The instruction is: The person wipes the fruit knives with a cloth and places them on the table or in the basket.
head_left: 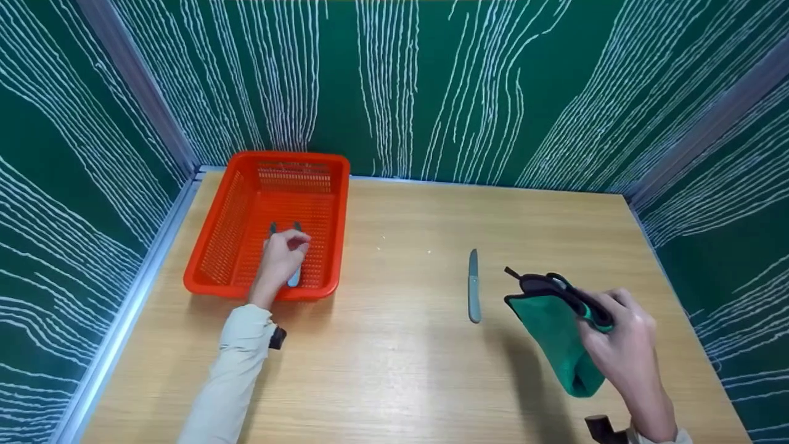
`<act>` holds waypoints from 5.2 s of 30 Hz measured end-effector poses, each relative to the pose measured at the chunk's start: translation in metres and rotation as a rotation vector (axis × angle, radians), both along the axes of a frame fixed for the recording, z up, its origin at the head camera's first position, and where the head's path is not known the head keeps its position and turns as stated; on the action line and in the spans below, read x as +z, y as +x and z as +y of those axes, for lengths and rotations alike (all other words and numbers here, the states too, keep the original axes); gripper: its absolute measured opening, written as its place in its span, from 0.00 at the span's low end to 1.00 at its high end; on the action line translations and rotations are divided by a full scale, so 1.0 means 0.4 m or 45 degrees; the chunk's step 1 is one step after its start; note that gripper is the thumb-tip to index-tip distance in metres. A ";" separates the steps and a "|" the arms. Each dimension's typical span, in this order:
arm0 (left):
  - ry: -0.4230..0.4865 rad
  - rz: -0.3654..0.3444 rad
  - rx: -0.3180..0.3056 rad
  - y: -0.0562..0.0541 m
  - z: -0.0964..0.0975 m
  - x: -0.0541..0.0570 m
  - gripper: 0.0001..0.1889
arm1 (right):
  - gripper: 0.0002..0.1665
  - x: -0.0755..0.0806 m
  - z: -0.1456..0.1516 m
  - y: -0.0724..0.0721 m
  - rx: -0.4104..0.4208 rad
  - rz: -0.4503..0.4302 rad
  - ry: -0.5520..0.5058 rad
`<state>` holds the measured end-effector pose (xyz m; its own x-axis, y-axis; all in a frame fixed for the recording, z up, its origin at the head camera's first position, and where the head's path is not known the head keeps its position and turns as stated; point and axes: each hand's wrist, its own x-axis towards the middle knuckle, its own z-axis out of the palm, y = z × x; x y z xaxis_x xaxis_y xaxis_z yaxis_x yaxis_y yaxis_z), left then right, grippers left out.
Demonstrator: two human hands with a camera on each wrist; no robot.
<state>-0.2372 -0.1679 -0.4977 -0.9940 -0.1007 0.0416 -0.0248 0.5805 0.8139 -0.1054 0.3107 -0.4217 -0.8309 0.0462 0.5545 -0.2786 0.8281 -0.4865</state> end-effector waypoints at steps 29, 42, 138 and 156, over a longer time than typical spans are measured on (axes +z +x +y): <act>0.133 0.109 -0.385 0.103 0.468 -0.009 0.11 | 0.16 -0.043 0.058 -0.002 -0.439 -0.322 -0.343; -0.081 -0.098 -0.295 0.091 0.641 -0.123 0.13 | 0.19 -0.053 0.056 -0.008 -0.427 -0.373 -0.381; -0.110 0.516 -0.639 0.273 0.417 -0.007 0.13 | 0.17 -0.045 -0.008 -0.057 -0.378 -0.018 -0.708; 0.289 0.930 -0.605 0.335 0.390 0.015 0.13 | 0.33 -0.026 -0.251 -0.025 0.509 0.371 -0.038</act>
<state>-0.1031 -0.0118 -0.4915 -0.6666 0.2311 0.7086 0.7453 0.2209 0.6291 -0.1155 0.2105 -0.4323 -0.5975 -0.2250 0.7696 -0.6996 0.6153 -0.3633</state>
